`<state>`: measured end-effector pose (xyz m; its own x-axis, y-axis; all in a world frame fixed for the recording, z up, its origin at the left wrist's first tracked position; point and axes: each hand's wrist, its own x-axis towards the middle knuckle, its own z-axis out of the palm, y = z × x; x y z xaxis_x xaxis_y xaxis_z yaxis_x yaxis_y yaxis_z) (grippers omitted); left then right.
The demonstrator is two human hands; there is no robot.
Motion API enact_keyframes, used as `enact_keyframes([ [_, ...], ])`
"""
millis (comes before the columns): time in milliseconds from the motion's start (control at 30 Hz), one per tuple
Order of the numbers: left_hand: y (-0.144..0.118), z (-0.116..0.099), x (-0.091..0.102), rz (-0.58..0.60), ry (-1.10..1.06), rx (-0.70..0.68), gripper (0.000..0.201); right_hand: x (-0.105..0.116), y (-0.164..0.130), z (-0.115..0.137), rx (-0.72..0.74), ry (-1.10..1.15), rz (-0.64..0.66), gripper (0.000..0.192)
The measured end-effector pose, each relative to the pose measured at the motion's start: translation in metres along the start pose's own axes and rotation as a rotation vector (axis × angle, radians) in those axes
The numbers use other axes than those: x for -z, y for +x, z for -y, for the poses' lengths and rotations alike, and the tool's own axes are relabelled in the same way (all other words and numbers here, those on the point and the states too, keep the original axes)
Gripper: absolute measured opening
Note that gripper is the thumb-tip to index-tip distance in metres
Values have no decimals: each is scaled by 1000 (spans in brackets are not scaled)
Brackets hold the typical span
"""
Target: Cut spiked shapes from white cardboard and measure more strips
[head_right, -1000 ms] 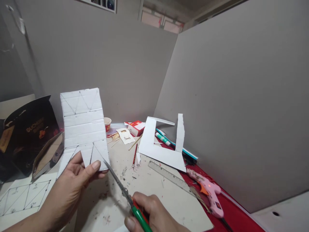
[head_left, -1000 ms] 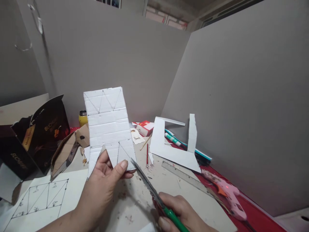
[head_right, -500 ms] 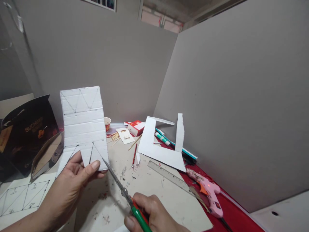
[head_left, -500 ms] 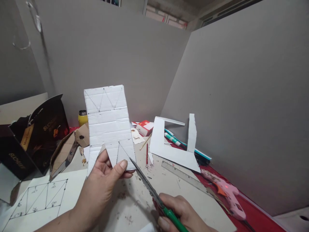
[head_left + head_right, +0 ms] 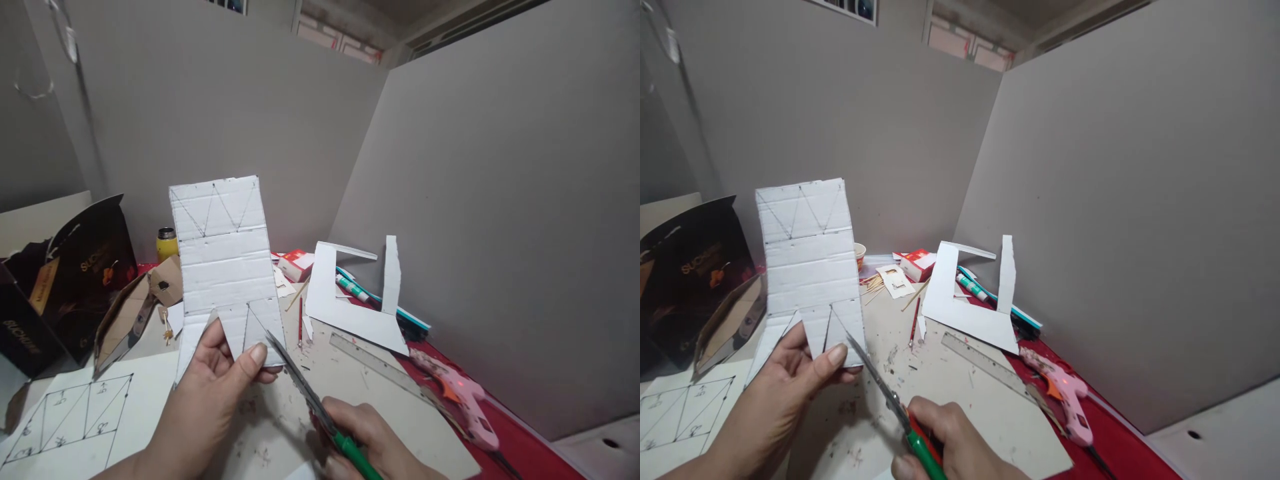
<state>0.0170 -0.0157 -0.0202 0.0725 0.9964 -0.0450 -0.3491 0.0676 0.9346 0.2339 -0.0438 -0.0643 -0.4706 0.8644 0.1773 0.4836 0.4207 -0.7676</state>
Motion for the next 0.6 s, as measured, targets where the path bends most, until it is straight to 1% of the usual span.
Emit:
enact_keyframes([
  [100,0,0,1,5,12,7,45,1,2,-5,14,16,50,48],
  [233,-1,-1,2,2,26,8,43,1,3,-7,0,57,61,49],
  [367,-1,-2,1,3,34,9,42,-1,4,-10,-1,122,104,49],
  [600,-2,-3,0,-20,31,20,39,-7,3,-19,22,183,99,46],
])
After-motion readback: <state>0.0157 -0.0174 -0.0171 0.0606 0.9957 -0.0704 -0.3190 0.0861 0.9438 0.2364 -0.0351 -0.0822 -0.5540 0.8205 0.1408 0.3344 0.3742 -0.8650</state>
